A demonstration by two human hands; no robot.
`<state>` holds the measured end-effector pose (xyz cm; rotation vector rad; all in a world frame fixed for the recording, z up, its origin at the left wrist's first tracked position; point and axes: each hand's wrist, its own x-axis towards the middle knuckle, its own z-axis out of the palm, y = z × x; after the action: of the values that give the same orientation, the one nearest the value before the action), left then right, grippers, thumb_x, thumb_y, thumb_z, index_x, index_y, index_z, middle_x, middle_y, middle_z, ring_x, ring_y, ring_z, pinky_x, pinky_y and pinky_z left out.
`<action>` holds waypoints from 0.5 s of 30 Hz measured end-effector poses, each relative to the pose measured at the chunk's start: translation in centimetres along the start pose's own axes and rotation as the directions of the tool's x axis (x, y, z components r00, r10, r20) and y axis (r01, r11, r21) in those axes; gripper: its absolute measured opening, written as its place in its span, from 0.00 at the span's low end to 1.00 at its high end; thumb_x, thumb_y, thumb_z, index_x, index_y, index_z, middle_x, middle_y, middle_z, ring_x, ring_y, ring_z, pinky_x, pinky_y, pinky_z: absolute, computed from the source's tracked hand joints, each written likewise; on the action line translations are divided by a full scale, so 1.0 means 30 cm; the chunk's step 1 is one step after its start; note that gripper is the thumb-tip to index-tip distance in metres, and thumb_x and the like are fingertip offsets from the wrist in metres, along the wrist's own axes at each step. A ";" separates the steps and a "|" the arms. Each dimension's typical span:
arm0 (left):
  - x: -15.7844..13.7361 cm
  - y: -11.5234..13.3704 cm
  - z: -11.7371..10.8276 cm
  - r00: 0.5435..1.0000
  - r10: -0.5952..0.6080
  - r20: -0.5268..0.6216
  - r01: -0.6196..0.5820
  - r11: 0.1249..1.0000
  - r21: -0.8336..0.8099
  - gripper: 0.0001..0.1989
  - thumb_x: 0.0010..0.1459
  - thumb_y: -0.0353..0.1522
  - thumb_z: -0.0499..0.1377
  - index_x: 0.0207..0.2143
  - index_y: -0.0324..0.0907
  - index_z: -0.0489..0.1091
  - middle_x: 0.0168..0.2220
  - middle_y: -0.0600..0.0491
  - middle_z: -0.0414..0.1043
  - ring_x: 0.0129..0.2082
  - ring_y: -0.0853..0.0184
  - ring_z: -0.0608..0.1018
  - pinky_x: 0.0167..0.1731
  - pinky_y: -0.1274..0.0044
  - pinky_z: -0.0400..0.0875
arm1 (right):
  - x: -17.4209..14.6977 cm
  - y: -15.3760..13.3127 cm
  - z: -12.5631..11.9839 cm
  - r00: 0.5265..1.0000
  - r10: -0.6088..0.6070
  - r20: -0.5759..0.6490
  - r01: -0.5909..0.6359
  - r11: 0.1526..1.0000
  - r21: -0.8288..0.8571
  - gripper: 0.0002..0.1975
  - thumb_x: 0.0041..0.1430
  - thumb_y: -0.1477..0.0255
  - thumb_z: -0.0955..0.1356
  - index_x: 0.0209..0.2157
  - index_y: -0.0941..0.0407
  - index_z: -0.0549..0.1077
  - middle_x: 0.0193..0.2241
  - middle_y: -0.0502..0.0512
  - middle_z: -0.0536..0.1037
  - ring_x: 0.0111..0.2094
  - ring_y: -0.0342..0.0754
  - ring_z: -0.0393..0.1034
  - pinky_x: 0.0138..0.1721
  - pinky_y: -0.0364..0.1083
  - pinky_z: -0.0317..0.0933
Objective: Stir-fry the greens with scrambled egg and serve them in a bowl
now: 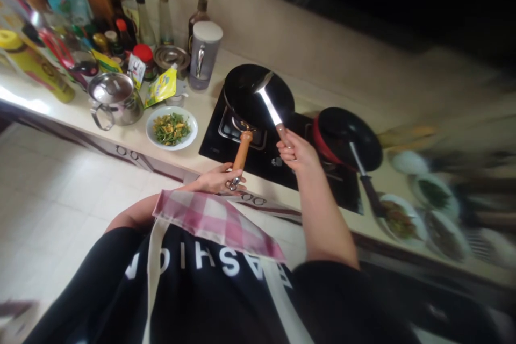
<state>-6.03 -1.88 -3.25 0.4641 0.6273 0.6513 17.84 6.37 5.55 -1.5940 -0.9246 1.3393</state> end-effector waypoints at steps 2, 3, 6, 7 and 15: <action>0.005 0.001 0.000 1.000 -0.007 0.003 0.007 1.000 -0.004 0.19 0.59 0.35 0.69 0.42 0.39 0.62 0.37 0.46 0.78 0.32 0.58 0.84 0.32 0.65 0.82 | 0.013 0.022 0.013 0.996 0.073 0.057 -0.079 0.991 0.111 0.14 0.63 0.65 0.67 0.48 0.55 0.66 0.20 0.43 0.63 0.15 0.32 0.42 0.15 0.31 0.34; 0.007 0.002 0.000 1.000 -0.010 0.001 0.010 1.000 -0.003 0.19 0.59 0.35 0.68 0.43 0.39 0.62 0.37 0.45 0.78 0.31 0.58 0.84 0.32 0.65 0.82 | 0.017 0.034 0.015 0.994 0.088 0.067 -0.097 0.986 0.136 0.13 0.64 0.65 0.67 0.48 0.55 0.66 0.20 0.43 0.63 0.15 0.32 0.41 0.15 0.31 0.34; 0.013 0.006 -0.001 1.000 -0.015 -0.015 0.015 1.000 0.006 0.20 0.59 0.36 0.69 0.43 0.39 0.61 0.37 0.44 0.78 0.32 0.58 0.84 0.32 0.64 0.82 | 0.026 0.070 0.000 0.999 0.041 -0.023 -0.039 0.997 0.066 0.20 0.63 0.66 0.69 0.55 0.56 0.66 0.20 0.44 0.66 0.15 0.33 0.45 0.15 0.32 0.37; 0.016 0.006 -0.001 1.000 -0.016 -0.016 0.016 1.000 0.010 0.20 0.59 0.36 0.69 0.43 0.39 0.61 0.38 0.44 0.78 0.32 0.58 0.84 0.32 0.64 0.82 | 0.031 0.078 -0.010 0.998 0.004 -0.063 -0.005 1.000 -0.010 0.24 0.62 0.66 0.70 0.58 0.56 0.66 0.20 0.44 0.66 0.15 0.33 0.47 0.16 0.32 0.39; 0.083 0.011 0.013 1.000 -0.009 -0.030 0.011 0.998 0.067 0.19 0.59 0.36 0.68 0.43 0.39 0.62 0.36 0.44 0.77 0.31 0.59 0.84 0.33 0.65 0.82 | 0.070 0.011 0.020 0.919 -0.394 0.036 0.206 0.398 -0.894 0.19 0.59 0.70 0.71 0.53 0.54 0.80 0.38 0.57 0.81 0.39 0.50 0.75 0.44 0.46 0.67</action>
<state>-4.37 -0.03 -3.74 0.5141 0.6810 0.6300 17.60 8.26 4.42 -2.0906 -1.8968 0.3449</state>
